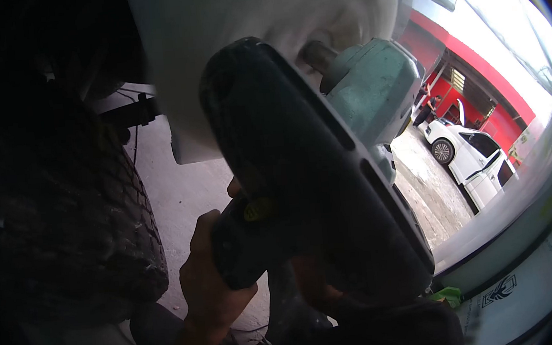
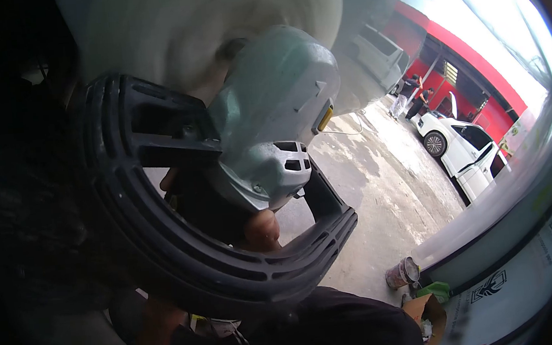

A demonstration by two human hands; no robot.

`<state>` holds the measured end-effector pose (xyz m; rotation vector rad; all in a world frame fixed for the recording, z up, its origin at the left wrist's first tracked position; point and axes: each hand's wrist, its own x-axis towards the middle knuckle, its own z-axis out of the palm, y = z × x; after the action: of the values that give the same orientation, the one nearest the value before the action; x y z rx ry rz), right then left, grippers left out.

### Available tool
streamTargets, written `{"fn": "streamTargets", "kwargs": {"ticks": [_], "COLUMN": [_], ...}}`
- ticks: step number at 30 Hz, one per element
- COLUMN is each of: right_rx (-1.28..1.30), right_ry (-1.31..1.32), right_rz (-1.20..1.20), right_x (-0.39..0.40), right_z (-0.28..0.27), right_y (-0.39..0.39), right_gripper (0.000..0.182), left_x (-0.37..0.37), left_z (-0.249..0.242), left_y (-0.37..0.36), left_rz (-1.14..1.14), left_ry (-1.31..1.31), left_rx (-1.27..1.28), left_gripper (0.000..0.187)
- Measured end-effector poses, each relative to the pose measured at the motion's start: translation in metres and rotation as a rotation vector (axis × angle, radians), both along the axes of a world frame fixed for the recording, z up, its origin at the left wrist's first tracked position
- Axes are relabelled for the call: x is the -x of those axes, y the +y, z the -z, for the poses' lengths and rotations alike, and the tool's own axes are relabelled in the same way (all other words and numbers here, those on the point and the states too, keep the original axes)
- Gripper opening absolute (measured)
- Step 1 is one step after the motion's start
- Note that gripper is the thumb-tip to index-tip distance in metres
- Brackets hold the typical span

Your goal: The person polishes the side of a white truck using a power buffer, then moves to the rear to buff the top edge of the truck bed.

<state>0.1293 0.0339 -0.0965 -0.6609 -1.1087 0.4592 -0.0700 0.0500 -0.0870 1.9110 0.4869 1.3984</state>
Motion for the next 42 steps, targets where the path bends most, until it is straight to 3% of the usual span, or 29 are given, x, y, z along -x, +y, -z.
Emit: {"fn": "streamTargets", "kwargs": {"ticks": [2, 6, 10, 15, 18, 22, 27, 34, 36, 37, 39, 42], "right_rx": [-0.018, -0.066, -0.127, -0.202, -0.156, -0.295, -0.390, -0.389, -0.376, -0.424, -0.441, -0.442], "right_ry": [0.009, 0.028, 0.033, -0.018, -0.196, 0.007, -0.140, 0.012, 0.108, 0.131, 0.160, 0.223], "right_rz": [-0.009, -0.045, -0.076, -0.044, 0.163, 0.039, 0.012, -0.003, 0.088, 0.000, 0.070, 0.065], "right_x": [0.002, 0.007, 0.007, 0.000, 0.002, 0.002, -0.002, -0.046, -0.074, -0.085, -0.106, -0.118], "right_z": [-0.007, -0.025, -0.057, -0.127, -0.203, -0.268, -0.316, -0.307, -0.292, -0.284, -0.267, -0.248], "right_y": [-0.001, -0.004, -0.009, -0.018, -0.043, -0.059, -0.055, -0.068, -0.064, -0.072, -0.074, -0.091], "right_gripper": [0.031, 0.032, 0.033, 0.035, 0.044, 0.042, 0.058, 0.067, 0.069, 0.069, 0.062, 0.066], "left_x": [0.001, -0.003, -0.014, -0.035, -0.052, -0.072, -0.084, -0.113, -0.126, -0.133, -0.147, -0.161], "left_z": [0.000, 0.010, -0.014, -0.079, -0.114, -0.156, -0.192, -0.204, -0.204, -0.205, -0.201, -0.200], "left_y": [-0.006, -0.010, -0.021, -0.037, -0.043, -0.053, -0.056, -0.063, -0.072, -0.077, -0.083, -0.088], "left_rz": [0.016, -0.081, -0.150, -0.174, -0.155, -0.148, -0.254, -0.226, -0.099, -0.039, -0.025, -0.034], "left_ry": [-0.008, 0.142, 0.030, -0.038, -0.010, -0.032, -0.018, 0.088, 0.146, 0.172, 0.231, 0.428], "left_rx": [0.069, -0.220, -0.381, -0.340, -0.403, -0.437, -0.452, -0.485, -0.369, -0.312, -0.284, -0.219], "left_gripper": [0.091, 0.078, 0.075, 0.088, 0.092, 0.089, 0.081, 0.080, 0.081, 0.082, 0.082, 0.089]}}
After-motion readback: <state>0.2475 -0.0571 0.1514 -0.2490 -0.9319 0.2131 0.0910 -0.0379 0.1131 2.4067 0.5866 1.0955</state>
